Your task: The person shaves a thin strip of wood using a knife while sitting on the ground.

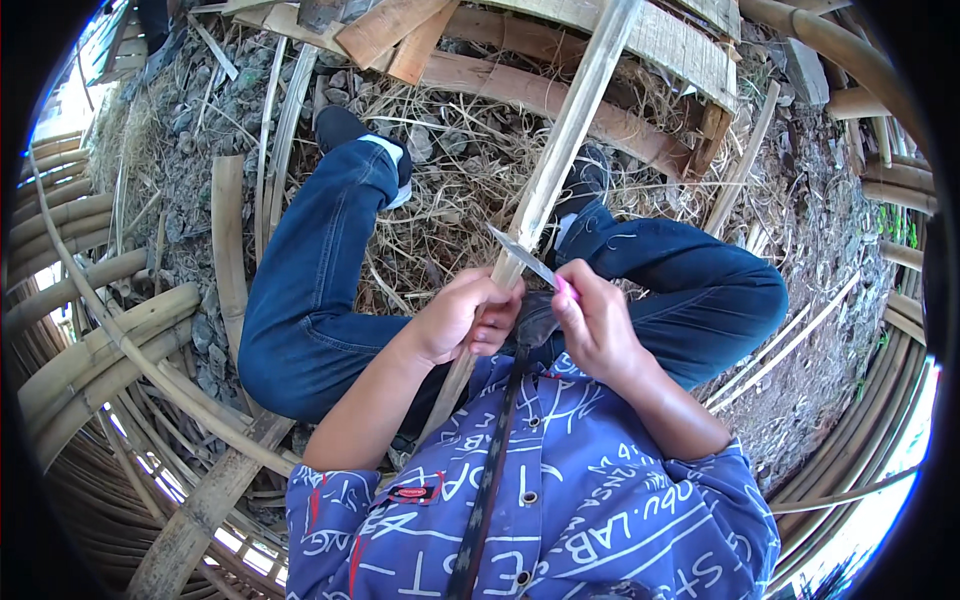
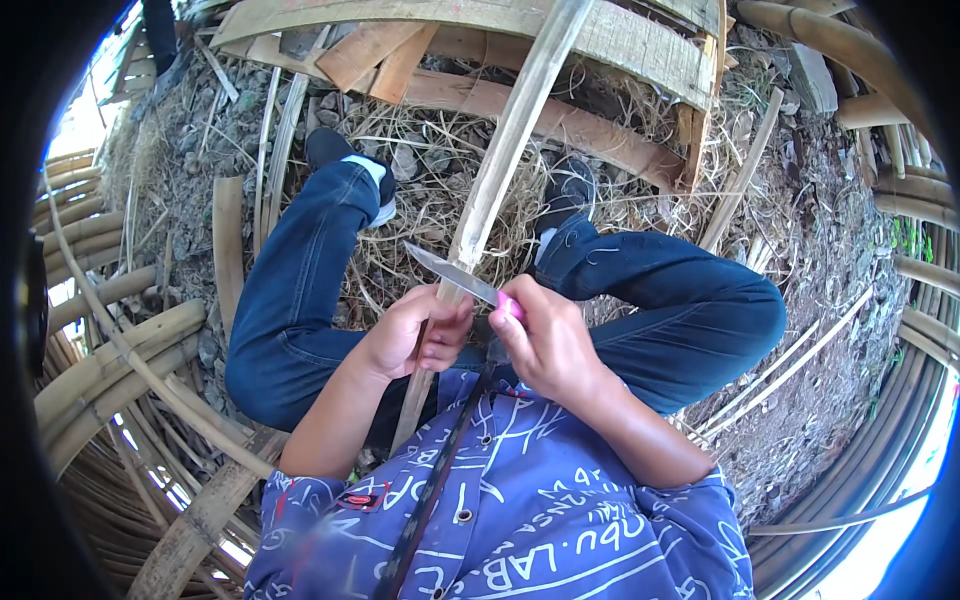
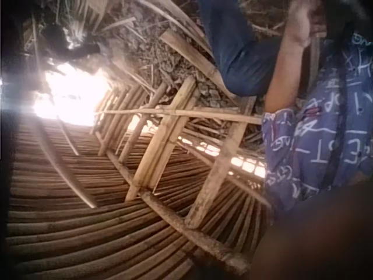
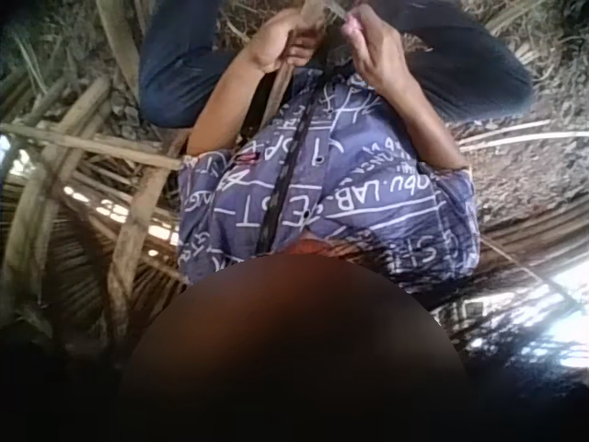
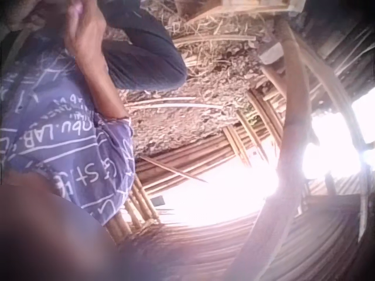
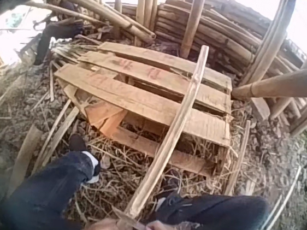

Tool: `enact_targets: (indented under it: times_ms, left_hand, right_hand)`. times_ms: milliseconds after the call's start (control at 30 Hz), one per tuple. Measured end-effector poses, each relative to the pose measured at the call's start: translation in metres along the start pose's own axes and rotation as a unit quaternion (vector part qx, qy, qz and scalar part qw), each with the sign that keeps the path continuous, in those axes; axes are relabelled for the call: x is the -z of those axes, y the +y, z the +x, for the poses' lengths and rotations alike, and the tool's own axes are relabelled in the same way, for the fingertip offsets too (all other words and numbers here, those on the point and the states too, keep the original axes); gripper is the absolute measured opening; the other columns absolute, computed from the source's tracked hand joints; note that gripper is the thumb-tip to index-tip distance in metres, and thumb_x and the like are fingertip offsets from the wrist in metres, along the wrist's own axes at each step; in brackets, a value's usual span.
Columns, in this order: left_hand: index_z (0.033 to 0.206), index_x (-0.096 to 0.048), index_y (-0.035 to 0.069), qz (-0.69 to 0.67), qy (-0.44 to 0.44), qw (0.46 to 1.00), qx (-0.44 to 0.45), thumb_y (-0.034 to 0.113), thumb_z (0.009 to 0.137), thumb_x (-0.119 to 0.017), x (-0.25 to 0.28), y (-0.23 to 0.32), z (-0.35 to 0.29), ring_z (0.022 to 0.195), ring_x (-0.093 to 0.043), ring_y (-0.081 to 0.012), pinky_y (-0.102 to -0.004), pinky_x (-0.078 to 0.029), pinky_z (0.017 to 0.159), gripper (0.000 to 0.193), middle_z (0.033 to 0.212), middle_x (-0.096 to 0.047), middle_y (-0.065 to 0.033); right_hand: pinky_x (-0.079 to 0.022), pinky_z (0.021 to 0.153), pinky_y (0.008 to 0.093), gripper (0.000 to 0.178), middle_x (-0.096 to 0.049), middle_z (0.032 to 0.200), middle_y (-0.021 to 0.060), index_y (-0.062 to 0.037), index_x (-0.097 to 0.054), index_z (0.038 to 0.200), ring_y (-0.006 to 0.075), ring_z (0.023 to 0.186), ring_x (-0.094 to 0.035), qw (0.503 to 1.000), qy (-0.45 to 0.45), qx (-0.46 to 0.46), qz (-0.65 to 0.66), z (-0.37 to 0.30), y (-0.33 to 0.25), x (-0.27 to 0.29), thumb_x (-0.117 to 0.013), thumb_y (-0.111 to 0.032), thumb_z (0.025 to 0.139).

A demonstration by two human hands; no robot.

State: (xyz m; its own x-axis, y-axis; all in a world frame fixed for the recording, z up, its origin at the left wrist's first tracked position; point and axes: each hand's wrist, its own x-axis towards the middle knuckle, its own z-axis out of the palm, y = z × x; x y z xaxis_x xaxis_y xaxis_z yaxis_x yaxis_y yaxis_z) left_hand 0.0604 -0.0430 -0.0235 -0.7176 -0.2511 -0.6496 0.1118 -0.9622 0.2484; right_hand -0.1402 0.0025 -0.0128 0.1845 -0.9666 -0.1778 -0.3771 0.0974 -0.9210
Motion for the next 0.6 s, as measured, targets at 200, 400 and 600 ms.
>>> enact_targets:
  times_ms: [200, 400, 600]
  left_hand:
    - [0.085, -0.051, 0.002, 0.040, -0.020, 0.999, -0.030, 0.027, 0.092, -0.041, 0.013, -0.010, -0.003, 0.045, -0.048, -0.0140, -0.0289, -0.046, 0.046, 0.028, 0.057, -0.047, -0.0042]
    - [0.087, -0.050, 0.003, 0.065, 0.020, 0.995, -0.068, 0.030, 0.094, -0.042, 0.023, -0.038, -0.013, 0.051, -0.049, -0.0139, -0.0271, -0.042, 0.045, 0.030, 0.060, -0.047, -0.0032]
    - [0.084, -0.050, 0.005, 0.057, 0.020, 0.997, -0.051, 0.039, 0.097, -0.042, 0.021, -0.049, -0.030, 0.047, -0.030, -0.0036, -0.0203, -0.026, 0.041, 0.037, 0.058, -0.032, 0.0055]
  right_hand:
    - [-0.040, 0.059, 0.0430, 0.025, -0.050, 0.068, 0.0180, 0.0006, -0.048, 0.088, 0.0379, 0.064, -0.051, 0.999, -0.010, 0.033, -0.014, 0.006, 0.011, -0.013, -0.048, -0.024, 0.094]
    - [-0.040, 0.057, 0.0418, 0.028, -0.049, 0.066, 0.0164, 0.0014, -0.048, 0.084, 0.0358, 0.060, -0.050, 0.999, -0.015, 0.015, 0.044, 0.004, 0.016, -0.025, -0.046, -0.024, 0.096]
    - [-0.040, 0.052, 0.0407, 0.027, -0.048, 0.060, 0.0166, 0.0004, -0.049, 0.081, 0.0364, 0.054, -0.051, 0.997, -0.044, -0.002, 0.060, -0.004, 0.019, -0.027, -0.051, -0.023, 0.094]
